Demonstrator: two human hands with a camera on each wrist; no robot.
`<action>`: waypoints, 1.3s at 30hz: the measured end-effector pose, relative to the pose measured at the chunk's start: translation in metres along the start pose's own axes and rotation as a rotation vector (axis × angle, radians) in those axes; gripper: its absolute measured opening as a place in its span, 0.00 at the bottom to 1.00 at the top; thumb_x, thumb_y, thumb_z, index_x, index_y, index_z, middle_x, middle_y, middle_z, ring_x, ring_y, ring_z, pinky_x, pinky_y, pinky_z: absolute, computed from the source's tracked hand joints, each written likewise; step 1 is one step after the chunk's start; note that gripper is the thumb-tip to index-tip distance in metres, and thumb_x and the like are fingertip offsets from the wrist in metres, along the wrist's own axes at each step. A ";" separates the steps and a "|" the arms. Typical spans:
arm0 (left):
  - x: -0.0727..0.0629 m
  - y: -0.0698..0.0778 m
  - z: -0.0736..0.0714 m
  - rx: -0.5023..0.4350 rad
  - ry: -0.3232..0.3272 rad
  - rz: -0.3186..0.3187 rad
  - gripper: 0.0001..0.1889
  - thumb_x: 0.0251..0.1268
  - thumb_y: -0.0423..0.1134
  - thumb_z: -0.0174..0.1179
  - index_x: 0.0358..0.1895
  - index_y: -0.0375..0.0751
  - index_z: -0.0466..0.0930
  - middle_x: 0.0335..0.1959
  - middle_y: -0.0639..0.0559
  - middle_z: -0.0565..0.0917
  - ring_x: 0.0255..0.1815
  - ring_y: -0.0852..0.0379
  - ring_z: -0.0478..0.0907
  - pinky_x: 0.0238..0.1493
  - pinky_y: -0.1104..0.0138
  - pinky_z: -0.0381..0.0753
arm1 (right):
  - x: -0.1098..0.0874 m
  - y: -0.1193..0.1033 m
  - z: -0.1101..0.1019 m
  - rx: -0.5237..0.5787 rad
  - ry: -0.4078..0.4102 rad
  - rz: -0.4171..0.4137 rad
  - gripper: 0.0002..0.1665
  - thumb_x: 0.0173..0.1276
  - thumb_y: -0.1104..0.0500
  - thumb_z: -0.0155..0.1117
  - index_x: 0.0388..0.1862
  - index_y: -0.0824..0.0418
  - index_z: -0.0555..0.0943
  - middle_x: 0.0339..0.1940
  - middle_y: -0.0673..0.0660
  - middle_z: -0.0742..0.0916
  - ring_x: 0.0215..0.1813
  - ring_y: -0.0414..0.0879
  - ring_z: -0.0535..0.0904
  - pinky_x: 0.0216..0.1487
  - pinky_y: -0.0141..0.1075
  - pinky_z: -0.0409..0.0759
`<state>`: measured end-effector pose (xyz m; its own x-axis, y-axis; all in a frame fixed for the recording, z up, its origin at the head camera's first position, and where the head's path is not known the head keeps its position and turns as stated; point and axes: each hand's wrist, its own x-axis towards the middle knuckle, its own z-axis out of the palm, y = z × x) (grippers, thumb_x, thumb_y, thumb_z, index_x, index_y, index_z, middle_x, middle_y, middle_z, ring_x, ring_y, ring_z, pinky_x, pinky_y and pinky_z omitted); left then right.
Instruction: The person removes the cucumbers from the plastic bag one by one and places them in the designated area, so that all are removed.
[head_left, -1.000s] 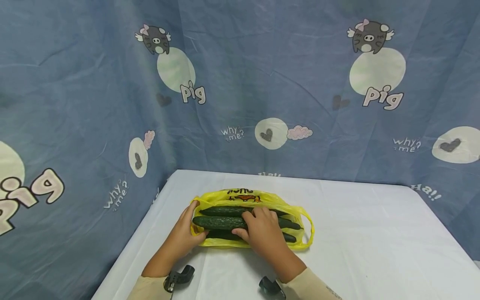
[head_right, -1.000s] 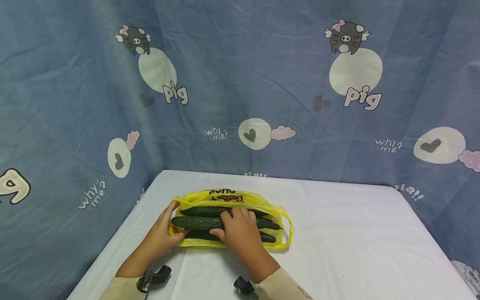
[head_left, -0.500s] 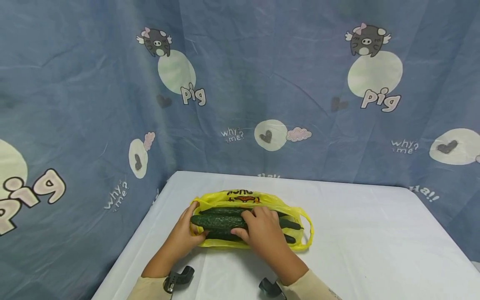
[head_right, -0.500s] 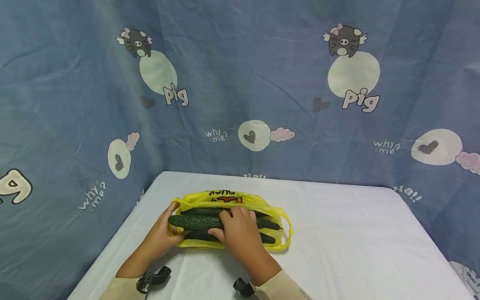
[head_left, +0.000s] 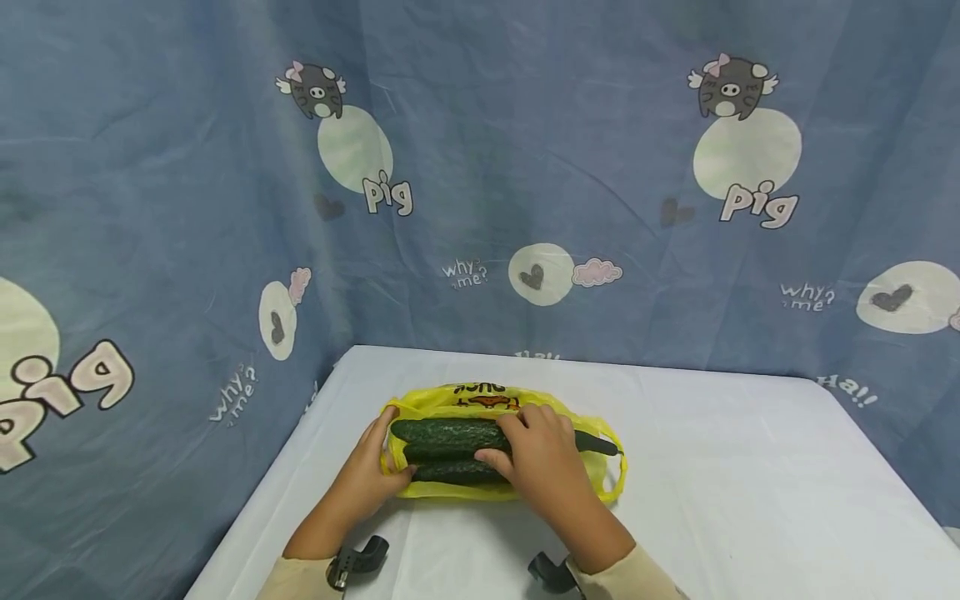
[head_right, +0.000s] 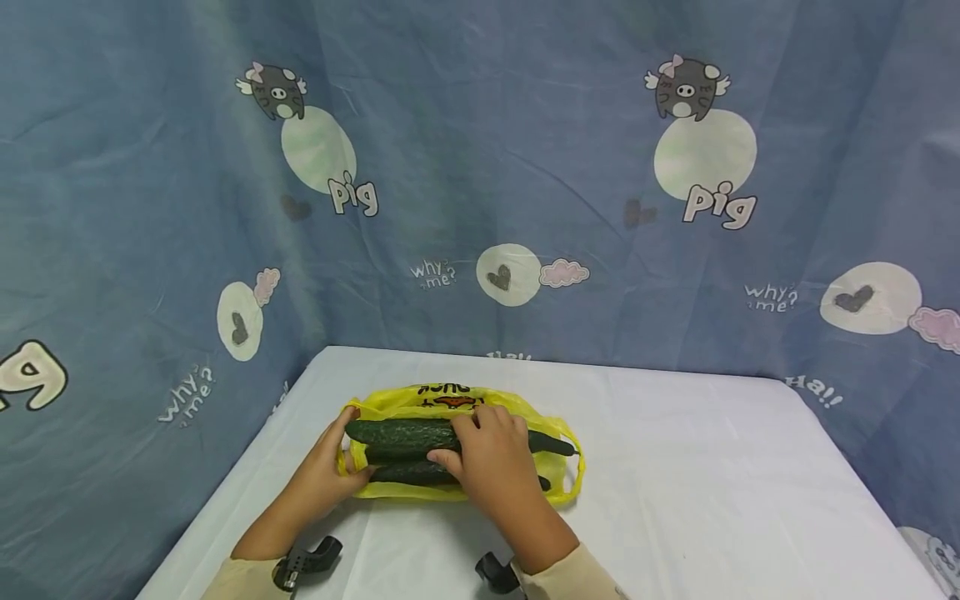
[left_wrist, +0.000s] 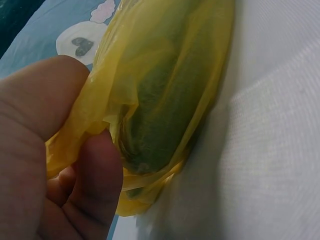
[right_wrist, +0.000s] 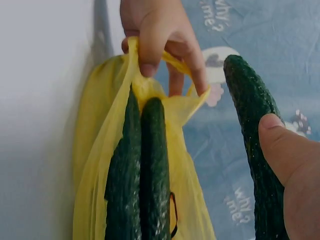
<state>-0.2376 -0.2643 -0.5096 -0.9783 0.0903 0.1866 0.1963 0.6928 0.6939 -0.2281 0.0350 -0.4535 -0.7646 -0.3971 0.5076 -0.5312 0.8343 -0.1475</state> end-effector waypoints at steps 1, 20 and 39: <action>0.000 0.000 0.000 0.003 -0.001 0.003 0.55 0.60 0.36 0.75 0.86 0.45 0.47 0.82 0.40 0.60 0.71 0.41 0.68 0.58 0.51 0.74 | -0.001 0.002 0.000 -0.003 0.000 0.004 0.29 0.66 0.28 0.66 0.50 0.49 0.85 0.35 0.46 0.76 0.37 0.43 0.68 0.44 0.42 0.67; 0.000 0.000 0.001 -0.028 -0.060 -0.043 0.56 0.64 0.39 0.74 0.87 0.46 0.42 0.84 0.42 0.57 0.31 0.57 0.73 0.31 0.66 0.78 | -0.013 0.068 -0.012 -0.053 0.004 0.068 0.27 0.63 0.33 0.73 0.49 0.50 0.84 0.40 0.50 0.80 0.41 0.48 0.73 0.46 0.48 0.71; 0.000 0.000 0.002 -0.028 -0.045 -0.010 0.57 0.63 0.36 0.75 0.86 0.43 0.42 0.83 0.39 0.58 0.28 0.59 0.72 0.28 0.66 0.78 | -0.038 0.129 -0.023 0.005 -0.024 0.167 0.30 0.65 0.37 0.74 0.55 0.56 0.85 0.42 0.53 0.82 0.47 0.53 0.76 0.48 0.53 0.69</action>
<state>-0.2376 -0.2629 -0.5107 -0.9820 0.1161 0.1488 0.1879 0.6738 0.7146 -0.2589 0.1666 -0.4722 -0.8510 -0.2617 0.4552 -0.3973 0.8878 -0.2323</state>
